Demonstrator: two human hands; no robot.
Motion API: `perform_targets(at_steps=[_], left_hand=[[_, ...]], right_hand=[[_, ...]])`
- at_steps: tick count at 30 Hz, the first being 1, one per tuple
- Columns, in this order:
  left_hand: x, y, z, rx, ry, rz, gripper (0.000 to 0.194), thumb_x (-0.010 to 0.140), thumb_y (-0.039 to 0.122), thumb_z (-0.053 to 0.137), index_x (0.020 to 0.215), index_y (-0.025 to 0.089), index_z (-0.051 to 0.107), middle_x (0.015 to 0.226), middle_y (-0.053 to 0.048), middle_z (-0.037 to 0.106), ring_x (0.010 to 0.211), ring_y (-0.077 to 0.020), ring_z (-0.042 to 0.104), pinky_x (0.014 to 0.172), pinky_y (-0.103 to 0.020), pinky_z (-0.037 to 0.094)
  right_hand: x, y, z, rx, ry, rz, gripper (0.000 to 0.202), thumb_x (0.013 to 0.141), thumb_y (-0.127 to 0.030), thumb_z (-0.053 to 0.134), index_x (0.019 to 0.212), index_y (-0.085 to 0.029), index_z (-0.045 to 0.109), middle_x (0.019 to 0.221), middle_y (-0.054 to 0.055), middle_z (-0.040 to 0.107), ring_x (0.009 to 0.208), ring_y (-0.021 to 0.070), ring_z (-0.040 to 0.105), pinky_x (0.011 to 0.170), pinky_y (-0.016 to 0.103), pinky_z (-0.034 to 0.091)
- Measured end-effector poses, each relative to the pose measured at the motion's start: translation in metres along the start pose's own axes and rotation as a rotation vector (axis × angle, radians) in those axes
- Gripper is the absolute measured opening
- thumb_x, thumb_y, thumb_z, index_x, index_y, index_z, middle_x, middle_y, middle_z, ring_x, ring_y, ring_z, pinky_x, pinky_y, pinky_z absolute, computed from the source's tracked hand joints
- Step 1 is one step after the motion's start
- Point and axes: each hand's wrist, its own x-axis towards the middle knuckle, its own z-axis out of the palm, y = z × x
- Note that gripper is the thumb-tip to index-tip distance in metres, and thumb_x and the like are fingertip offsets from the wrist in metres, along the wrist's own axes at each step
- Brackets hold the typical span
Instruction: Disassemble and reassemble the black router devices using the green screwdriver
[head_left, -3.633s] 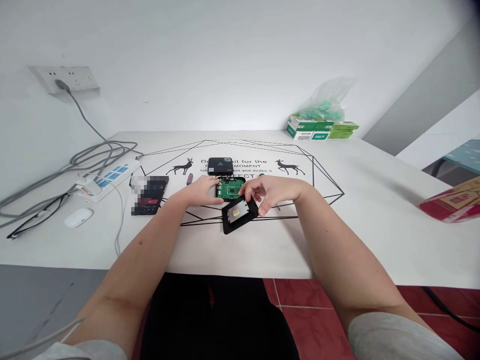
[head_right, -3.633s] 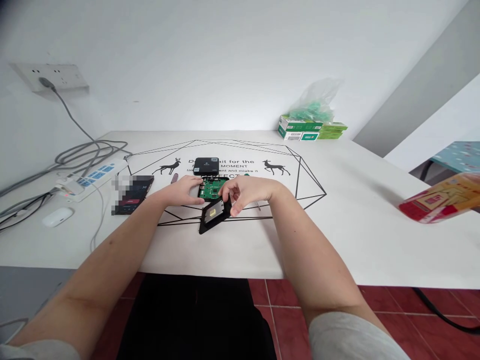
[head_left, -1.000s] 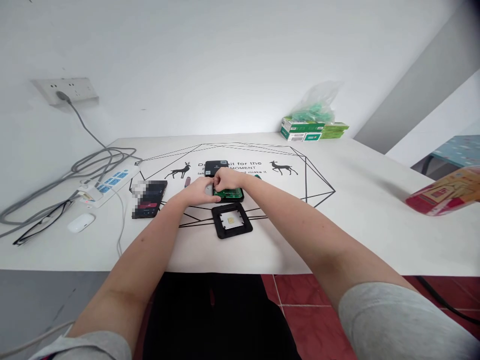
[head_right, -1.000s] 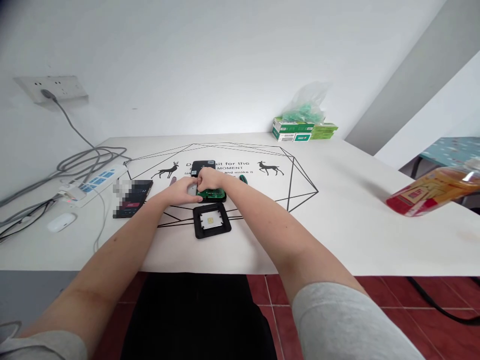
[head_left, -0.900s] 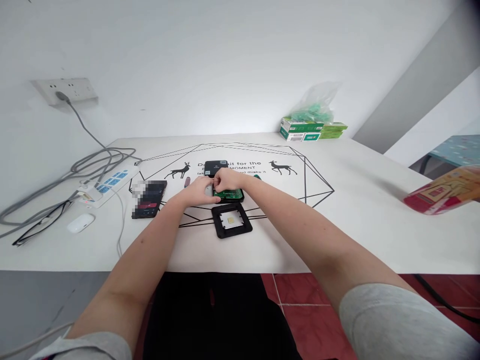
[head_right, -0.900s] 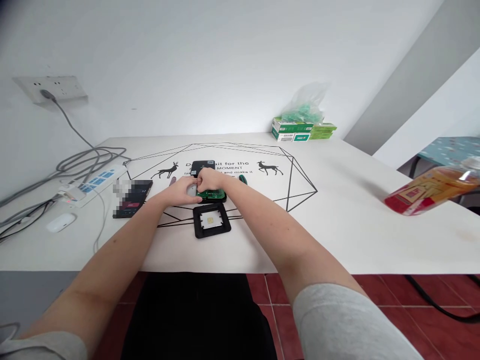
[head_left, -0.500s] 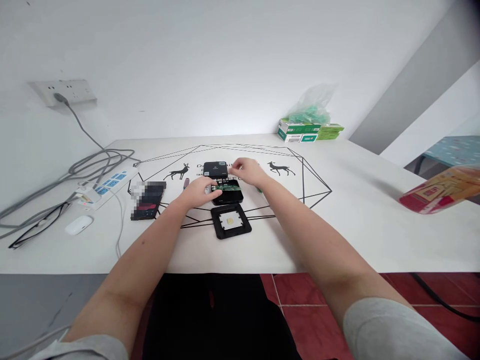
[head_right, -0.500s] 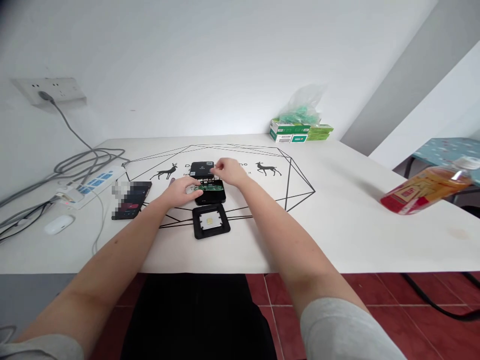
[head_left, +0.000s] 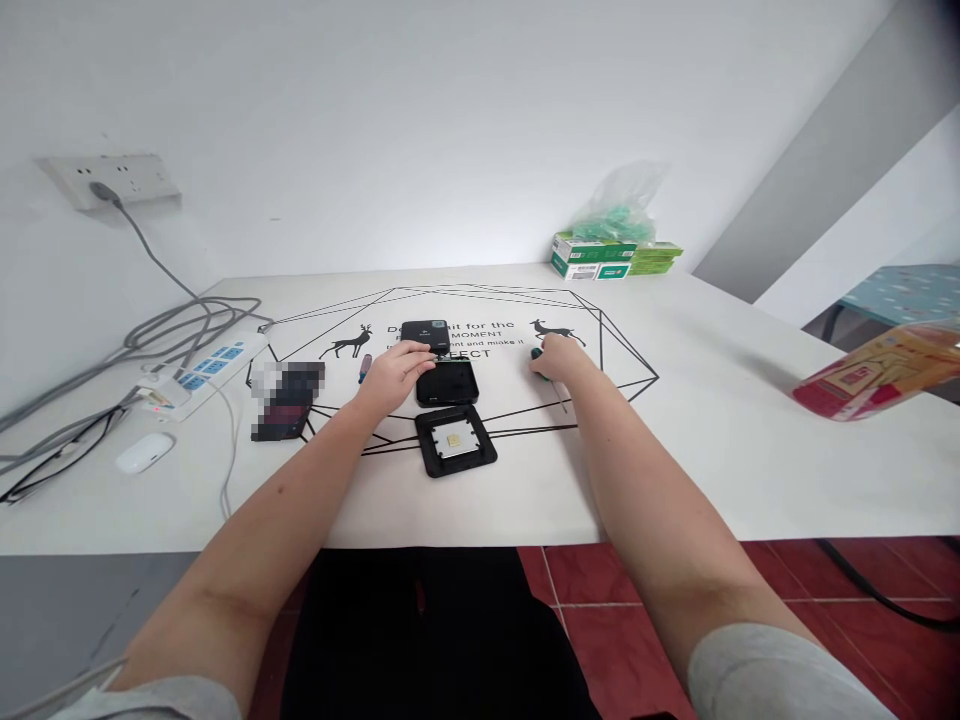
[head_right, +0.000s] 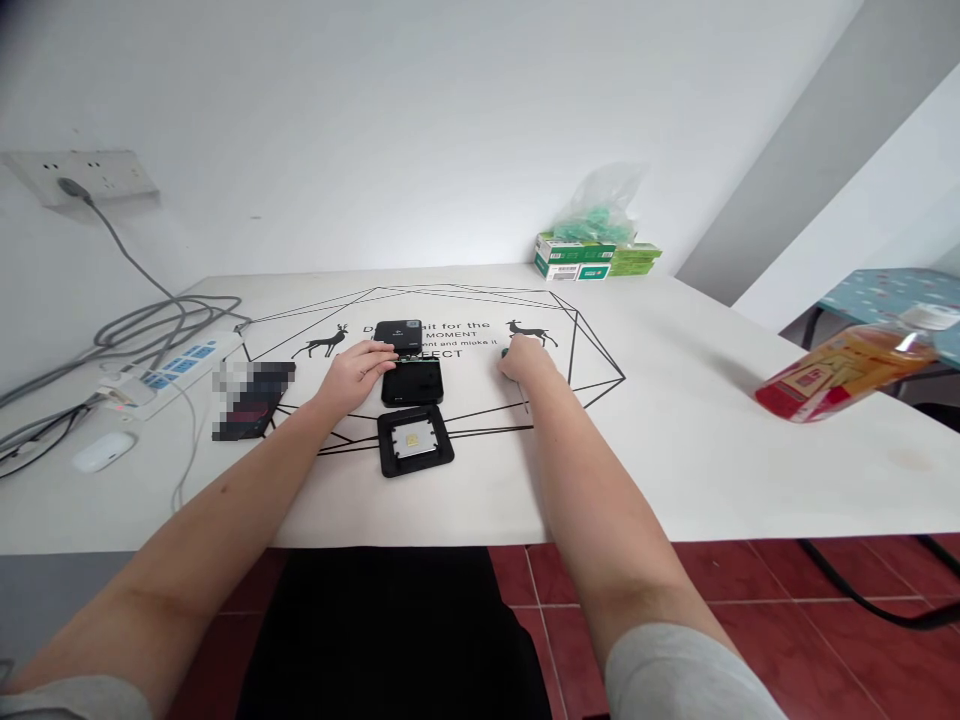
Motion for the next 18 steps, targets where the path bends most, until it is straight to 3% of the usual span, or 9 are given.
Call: perform_targets(at_steps=[3,5,7,9,10,12,14,15,18], left_hand=[[0.0,0.001,0.002,-0.009,0.066,0.044,0.045,0.115,0.052,0.047,0.119,0.025,0.083,0.128,-0.01,0.076,0.117,-0.0271,0.074,0.112,-0.048,0.06],[0.0,0.002,0.003,-0.003,0.103,0.068,0.044,0.116,0.052,0.048,0.12,0.025,0.083,0.127,-0.01,0.075,0.114,-0.0267,0.075,0.11,-0.048,0.061],[0.001,0.003,0.003,0.006,0.118,0.099,0.043,0.116,0.051,0.048,0.121,0.025,0.083,0.128,-0.011,0.074,0.114,-0.0268,0.074,0.109,-0.048,0.062],[0.0,0.004,0.003,0.013,0.103,0.128,0.041,0.116,0.049,0.049,0.123,0.026,0.082,0.131,-0.011,0.073,0.117,-0.0274,0.074,0.107,-0.048,0.063],[0.0,0.005,0.003,0.014,0.085,0.138,0.039,0.116,0.048,0.049,0.125,0.027,0.081,0.132,-0.012,0.073,0.118,-0.0277,0.073,0.106,-0.048,0.063],[-0.001,0.006,0.003,0.008,0.047,0.151,0.037,0.116,0.046,0.051,0.127,0.028,0.08,0.134,-0.012,0.072,0.118,-0.0283,0.073,0.105,-0.049,0.064],[-0.001,0.007,0.003,-0.013,0.013,0.151,0.036,0.115,0.046,0.052,0.128,0.027,0.08,0.137,-0.012,0.071,0.121,-0.0289,0.072,0.105,-0.049,0.064],[-0.001,0.007,0.003,-0.026,-0.006,0.143,0.036,0.115,0.046,0.053,0.128,0.027,0.08,0.139,-0.013,0.07,0.124,-0.0293,0.071,0.107,-0.05,0.063],[0.0,0.009,0.001,-0.045,-0.097,0.053,0.041,0.107,0.051,0.067,0.14,0.028,0.075,0.149,-0.012,0.064,0.139,-0.0325,0.063,0.119,-0.052,0.055]], right_hand=[[0.001,0.013,-0.011,0.011,-0.001,0.036,0.032,0.076,-0.008,0.082,0.105,-0.017,0.07,0.103,0.02,0.074,0.107,0.0405,0.072,0.083,0.047,0.058],[-0.002,0.012,-0.014,0.035,0.029,0.047,0.036,0.077,-0.011,0.084,0.109,-0.015,0.07,0.111,0.023,0.073,0.114,0.043,0.07,0.09,0.051,0.058],[-0.009,-0.002,-0.013,0.077,0.094,0.039,0.041,0.084,-0.021,0.083,0.121,-0.012,0.066,0.128,0.029,0.069,0.125,0.0436,0.066,0.098,0.054,0.057],[-0.021,-0.025,-0.007,0.164,0.116,-0.005,0.036,0.099,-0.039,0.072,0.124,-0.015,0.064,0.124,0.023,0.072,0.118,0.0339,0.07,0.094,0.045,0.061],[-0.029,-0.038,-0.002,0.27,0.06,-0.038,0.036,0.105,-0.05,0.061,0.117,-0.017,0.065,0.11,0.018,0.075,0.1,0.0268,0.074,0.083,0.038,0.064],[-0.045,-0.064,0.009,0.833,-0.268,-0.032,0.041,0.108,-0.058,0.056,0.105,-0.017,0.065,0.094,0.015,0.076,0.081,0.0219,0.075,0.072,0.034,0.067],[-0.058,-0.083,0.019,1.155,-0.463,-0.029,0.023,0.104,-0.041,0.069,0.1,-0.018,0.065,0.09,0.011,0.076,0.078,0.018,0.075,0.072,0.03,0.069],[-0.062,-0.088,0.021,1.219,-0.42,-0.004,0.013,0.099,-0.027,0.074,0.098,-0.018,0.064,0.089,0.009,0.075,0.075,0.0152,0.075,0.071,0.026,0.069],[-0.06,-0.086,0.019,1.204,-0.321,0.055,0.022,0.09,-0.011,0.075,0.106,-0.019,0.062,0.09,0.005,0.072,0.072,0.0116,0.072,0.067,0.022,0.067]])
